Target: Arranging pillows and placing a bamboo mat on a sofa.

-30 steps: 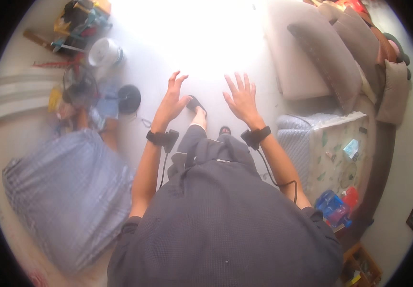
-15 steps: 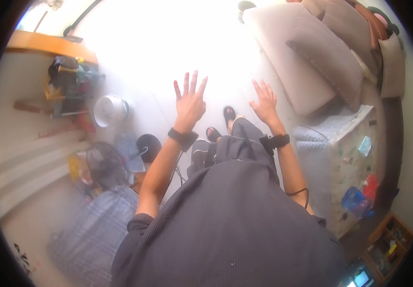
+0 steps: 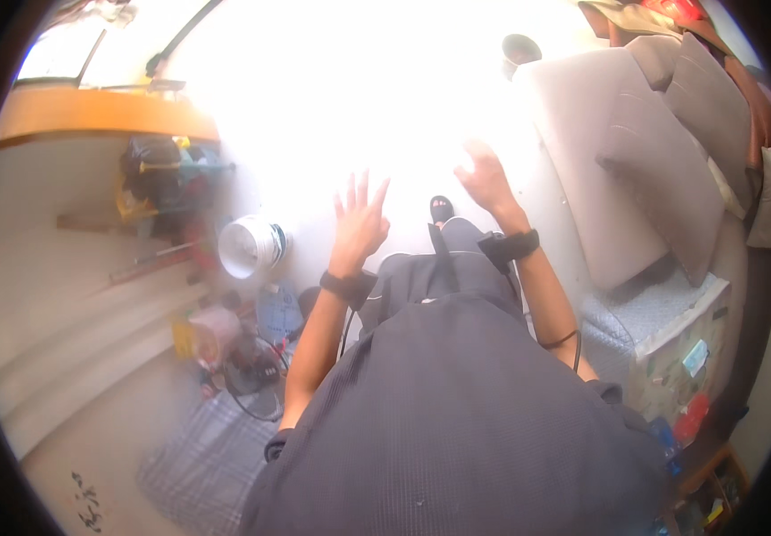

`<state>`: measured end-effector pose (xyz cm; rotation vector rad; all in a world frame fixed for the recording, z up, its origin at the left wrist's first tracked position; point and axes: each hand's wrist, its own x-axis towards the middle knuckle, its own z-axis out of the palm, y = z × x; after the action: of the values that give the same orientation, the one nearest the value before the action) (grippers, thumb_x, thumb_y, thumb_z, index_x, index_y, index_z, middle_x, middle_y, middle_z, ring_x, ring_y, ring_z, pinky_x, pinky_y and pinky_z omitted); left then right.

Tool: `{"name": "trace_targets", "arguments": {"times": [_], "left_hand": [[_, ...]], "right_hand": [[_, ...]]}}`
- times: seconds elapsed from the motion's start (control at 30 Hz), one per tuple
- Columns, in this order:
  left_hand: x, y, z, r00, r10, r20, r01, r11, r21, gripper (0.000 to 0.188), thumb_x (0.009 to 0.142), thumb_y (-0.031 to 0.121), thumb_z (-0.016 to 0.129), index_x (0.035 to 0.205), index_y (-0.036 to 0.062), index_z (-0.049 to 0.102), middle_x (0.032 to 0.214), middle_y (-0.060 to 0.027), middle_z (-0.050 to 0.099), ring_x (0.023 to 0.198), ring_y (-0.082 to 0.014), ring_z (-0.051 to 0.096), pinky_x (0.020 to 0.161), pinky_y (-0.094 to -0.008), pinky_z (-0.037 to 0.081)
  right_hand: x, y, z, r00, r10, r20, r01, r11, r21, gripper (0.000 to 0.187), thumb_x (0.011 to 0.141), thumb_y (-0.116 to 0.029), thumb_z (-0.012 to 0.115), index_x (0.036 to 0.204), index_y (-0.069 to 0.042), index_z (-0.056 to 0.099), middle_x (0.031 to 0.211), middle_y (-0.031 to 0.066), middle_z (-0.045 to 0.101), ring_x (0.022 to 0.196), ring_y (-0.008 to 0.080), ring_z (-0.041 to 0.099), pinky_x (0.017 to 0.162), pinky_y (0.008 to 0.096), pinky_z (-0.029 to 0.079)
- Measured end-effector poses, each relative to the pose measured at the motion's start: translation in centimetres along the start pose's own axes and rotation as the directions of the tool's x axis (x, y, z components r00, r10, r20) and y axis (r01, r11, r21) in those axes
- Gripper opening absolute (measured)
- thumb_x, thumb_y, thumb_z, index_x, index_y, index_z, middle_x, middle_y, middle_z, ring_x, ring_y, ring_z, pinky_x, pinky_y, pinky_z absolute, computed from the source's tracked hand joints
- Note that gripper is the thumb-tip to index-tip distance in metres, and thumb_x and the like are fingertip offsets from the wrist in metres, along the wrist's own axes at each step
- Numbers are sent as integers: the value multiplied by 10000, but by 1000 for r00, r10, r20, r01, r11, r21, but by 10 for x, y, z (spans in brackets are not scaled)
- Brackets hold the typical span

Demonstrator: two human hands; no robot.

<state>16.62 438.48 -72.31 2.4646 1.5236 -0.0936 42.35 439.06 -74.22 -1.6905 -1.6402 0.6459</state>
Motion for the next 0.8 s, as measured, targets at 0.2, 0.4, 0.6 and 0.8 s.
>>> {"name": "trace_targets", "arguments": {"times": [0.2,0.4,0.6,0.8], "left_hand": [[97,-27,-33,991,-36,-126,47,995,83,764,748,116,585,1465,159,324,1541,-179,182,1424,-417,138,1097,-615,195],[220,-69,-49,961,46,-271,-88,985,-147,813,715,59,591,1468,132,292,1534,-209,175,1395,-453,189,1083,-578,254],[358,-106,-103,986,41,-163,-143,712,-688,677,793,41,551,1428,71,318,1506,-297,176,1034,-422,574,821,-461,516],[498,-135,-141,986,154,-63,-133,505,-853,535,850,-4,522,1364,44,385,1281,-173,511,1005,-272,630,822,-363,522]], "right_hand": [[137,-50,-2,961,-269,60,274,956,-102,446,732,-110,611,1161,9,579,1138,229,584,1088,400,529,961,431,416],[233,-21,12,980,-146,136,172,963,-208,545,761,-183,589,1295,-84,543,1367,254,441,1283,398,390,1078,511,270],[307,16,-4,1000,1,16,5,930,-368,589,752,-189,591,1329,-96,518,1385,261,422,1314,394,358,1101,492,255],[381,8,-41,988,114,-101,-140,941,-308,510,741,-94,604,1249,-72,563,1291,172,524,1195,346,484,1044,480,343]]}}
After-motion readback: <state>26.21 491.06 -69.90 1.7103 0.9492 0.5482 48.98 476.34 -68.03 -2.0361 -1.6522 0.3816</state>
